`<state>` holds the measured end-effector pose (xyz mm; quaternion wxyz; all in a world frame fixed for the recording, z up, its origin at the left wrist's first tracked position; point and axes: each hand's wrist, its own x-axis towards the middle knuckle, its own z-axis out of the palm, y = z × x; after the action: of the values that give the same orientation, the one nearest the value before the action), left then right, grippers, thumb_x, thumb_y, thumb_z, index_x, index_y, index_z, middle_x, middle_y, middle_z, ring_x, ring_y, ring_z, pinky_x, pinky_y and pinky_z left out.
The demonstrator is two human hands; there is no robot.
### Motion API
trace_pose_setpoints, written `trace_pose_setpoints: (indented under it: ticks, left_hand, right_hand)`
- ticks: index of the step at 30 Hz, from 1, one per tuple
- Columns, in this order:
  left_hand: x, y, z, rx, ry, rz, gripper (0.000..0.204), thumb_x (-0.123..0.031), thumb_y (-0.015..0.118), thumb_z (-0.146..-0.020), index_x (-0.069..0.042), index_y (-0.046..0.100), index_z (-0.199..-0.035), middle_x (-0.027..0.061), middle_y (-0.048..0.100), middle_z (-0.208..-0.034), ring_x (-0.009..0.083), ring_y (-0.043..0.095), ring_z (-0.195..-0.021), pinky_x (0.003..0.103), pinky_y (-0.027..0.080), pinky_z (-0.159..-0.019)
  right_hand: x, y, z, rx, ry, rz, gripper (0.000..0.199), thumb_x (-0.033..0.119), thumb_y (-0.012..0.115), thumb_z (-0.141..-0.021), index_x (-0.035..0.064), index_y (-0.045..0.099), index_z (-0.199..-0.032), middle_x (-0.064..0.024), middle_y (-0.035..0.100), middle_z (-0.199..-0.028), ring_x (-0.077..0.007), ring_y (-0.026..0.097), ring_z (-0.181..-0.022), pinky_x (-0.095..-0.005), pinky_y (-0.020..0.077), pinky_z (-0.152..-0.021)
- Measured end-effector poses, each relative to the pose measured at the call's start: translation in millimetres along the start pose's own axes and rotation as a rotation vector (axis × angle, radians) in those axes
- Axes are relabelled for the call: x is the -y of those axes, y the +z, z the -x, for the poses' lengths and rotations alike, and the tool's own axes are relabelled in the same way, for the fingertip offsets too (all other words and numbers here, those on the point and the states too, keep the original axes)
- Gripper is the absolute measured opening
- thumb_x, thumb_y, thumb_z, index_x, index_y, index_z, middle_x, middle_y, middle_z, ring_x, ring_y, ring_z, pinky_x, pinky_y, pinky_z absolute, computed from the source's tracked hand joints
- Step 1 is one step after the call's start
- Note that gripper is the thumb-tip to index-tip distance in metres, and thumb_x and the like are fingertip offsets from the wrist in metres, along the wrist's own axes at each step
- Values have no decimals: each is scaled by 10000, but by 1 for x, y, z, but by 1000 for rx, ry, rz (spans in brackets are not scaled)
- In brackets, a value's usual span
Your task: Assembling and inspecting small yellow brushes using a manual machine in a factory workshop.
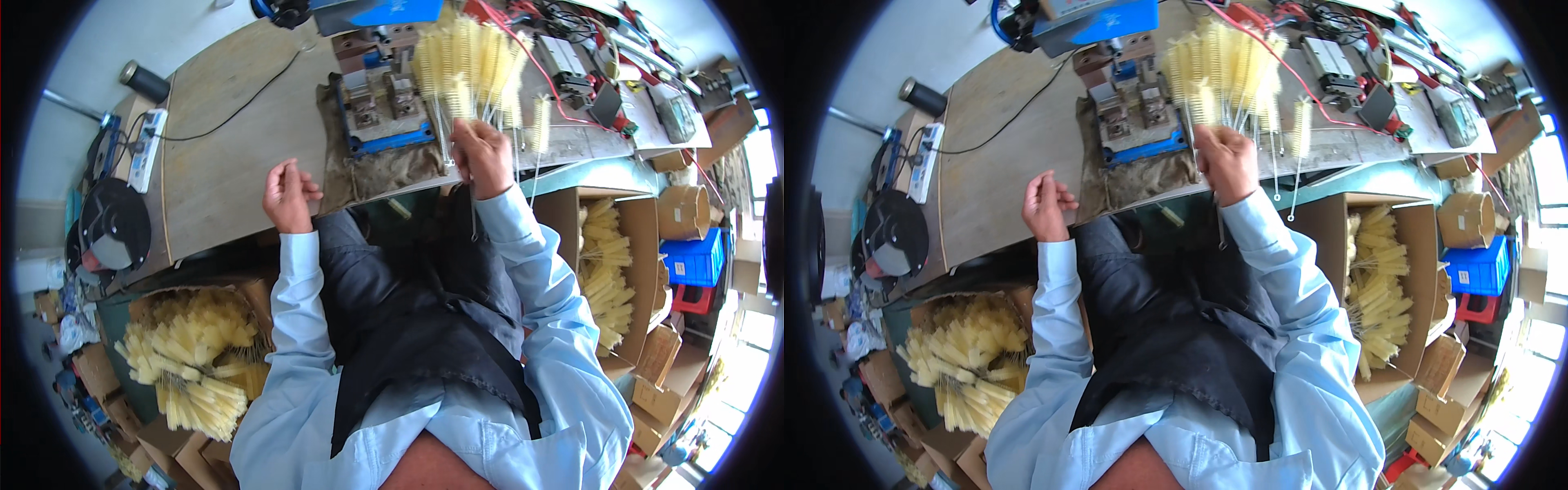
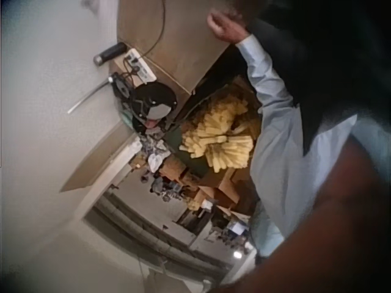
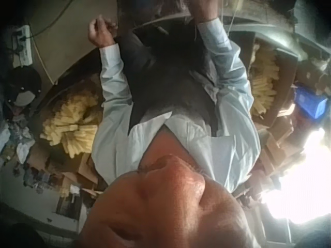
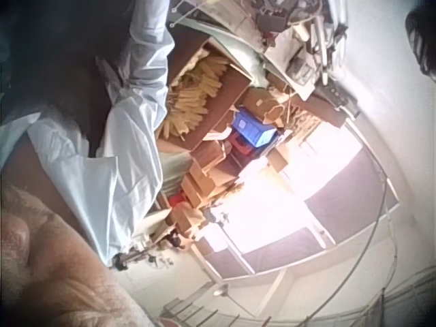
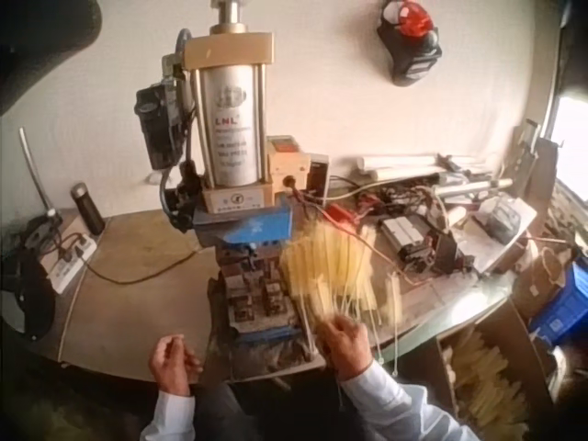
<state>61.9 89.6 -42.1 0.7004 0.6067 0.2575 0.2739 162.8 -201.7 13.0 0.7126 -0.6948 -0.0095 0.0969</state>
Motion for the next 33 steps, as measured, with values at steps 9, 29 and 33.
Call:
trace_pose_setpoints:
  ticks: [9, 29, 33]
  left_hand:
    - [-1, 4, 3, -6, 21, -23, 184, -173, 605, -1013, -25, 650, -1113, 38, 628, -791, 101, 591, -583, 242, 530, -484]
    - [-13, 169, 92, 519, 574, -439, 573, -192, 710, -899, 24, 465, -1371, 233, 499, -1398, 331, 534, -1280, 405, 449, -1064]
    - [0, 211, 83, 343, 415, -582, 631, -238, 704, -917, 35, 411, -1405, 242, 503, -1406, 310, 552, -1256, 378, 441, -1054]
  right_hand:
    - [-33, -144, -36, -573, -145, 1142, 415, 428, 731, -840, 49, 646, -986, -195, 694, -932, -391, 667, -919, -480, 513, -827]
    - [-4, -139, -175, -354, -134, 293, 779, 678, 601, -883, -8, 660, -1245, -134, 651, -1233, -263, 615, -1039, -399, 512, -853]
    - [-18, -112, -155, -381, -259, 320, 916, 647, 723, -817, -71, 538, -1354, -213, 651, -1240, -290, 622, -1124, -351, 475, -956]
